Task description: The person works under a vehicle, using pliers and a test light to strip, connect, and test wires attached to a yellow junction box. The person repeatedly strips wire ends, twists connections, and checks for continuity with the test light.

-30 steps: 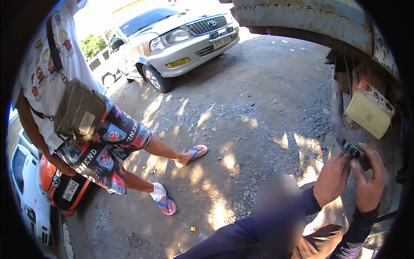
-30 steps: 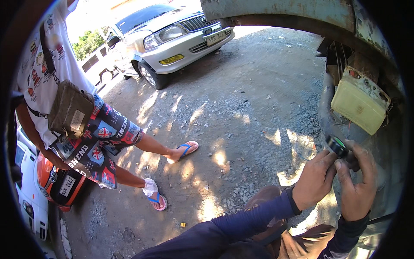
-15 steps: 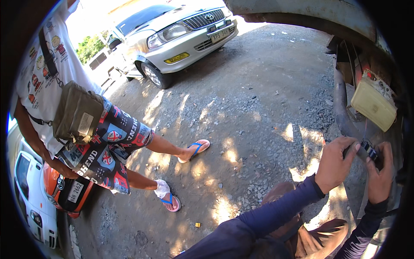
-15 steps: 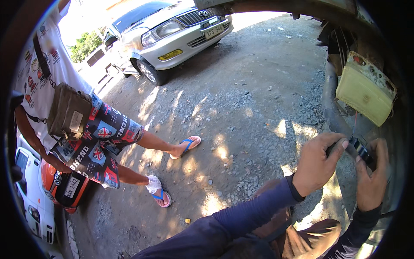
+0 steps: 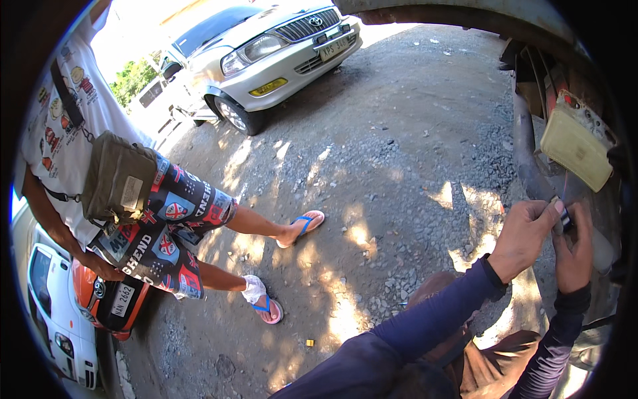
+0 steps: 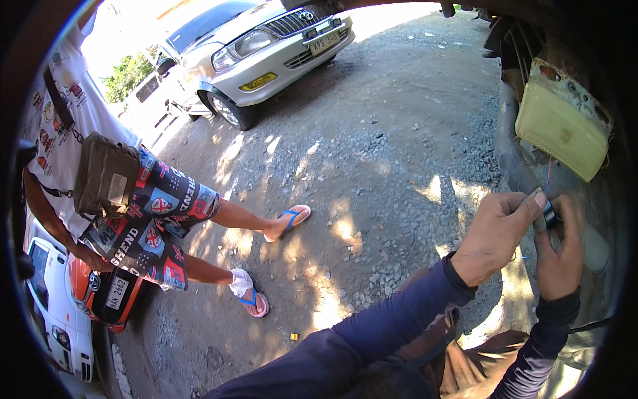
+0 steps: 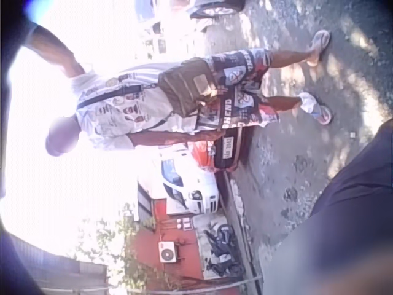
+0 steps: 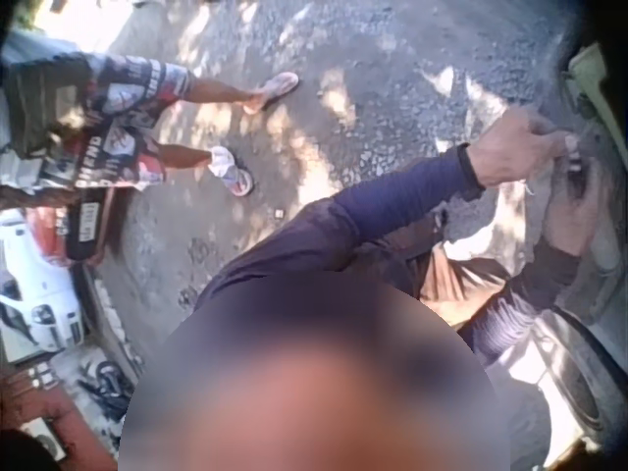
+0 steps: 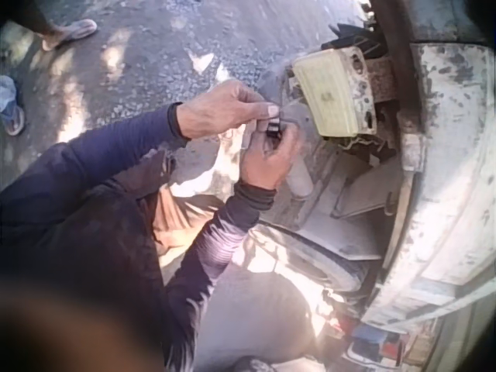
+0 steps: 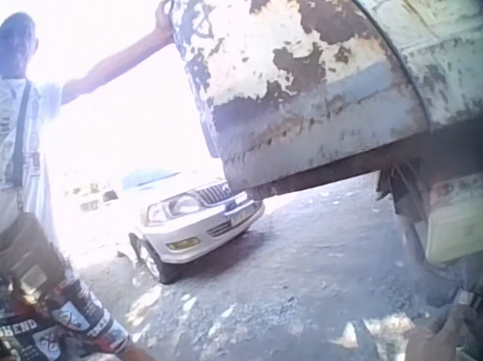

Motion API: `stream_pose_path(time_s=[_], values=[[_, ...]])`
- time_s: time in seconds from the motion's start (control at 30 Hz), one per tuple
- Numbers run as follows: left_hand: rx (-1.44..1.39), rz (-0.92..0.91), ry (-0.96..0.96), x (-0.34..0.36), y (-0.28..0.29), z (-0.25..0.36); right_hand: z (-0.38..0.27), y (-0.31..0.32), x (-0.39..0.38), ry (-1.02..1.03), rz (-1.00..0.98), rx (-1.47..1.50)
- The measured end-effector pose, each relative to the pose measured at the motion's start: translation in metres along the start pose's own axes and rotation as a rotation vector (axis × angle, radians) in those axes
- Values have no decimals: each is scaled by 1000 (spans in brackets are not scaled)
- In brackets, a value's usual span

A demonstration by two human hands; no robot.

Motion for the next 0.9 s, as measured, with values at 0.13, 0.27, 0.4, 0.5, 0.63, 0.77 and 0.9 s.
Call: stream_pose_path(time_s=[0.13,0.27,0.4,0.5,0.63,0.77,0.9], values=[[451,43,-248,-2,5,12,-11,23,-5,194,-137,510],[422,42,-334,0,0,11,-18,16,5,-161,-68,677],[629,59,-516,3,0,9,-42,6,-1,52,79,195],[599,18,-400,6,1,6,-53,8,-21,137,392,-177],[545,45,-284,10,-2,9,-30,-22,-96,293,216,-36],[156,35,74,1,-2,6,73,-157,-149,-403,-215,107],[129,-7,99,4,0,12,143,-278,-220,-749,-731,42]])
Point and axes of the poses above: each hand's wrist, its own x-axis towards the middle knuckle, its own y-axis out of the back of the hand, z = x × y, the point moved 2 cm from there along x, towards the middle knuckle, and after that the axes turned 12 degrees about -x, right-handed, at the moved point
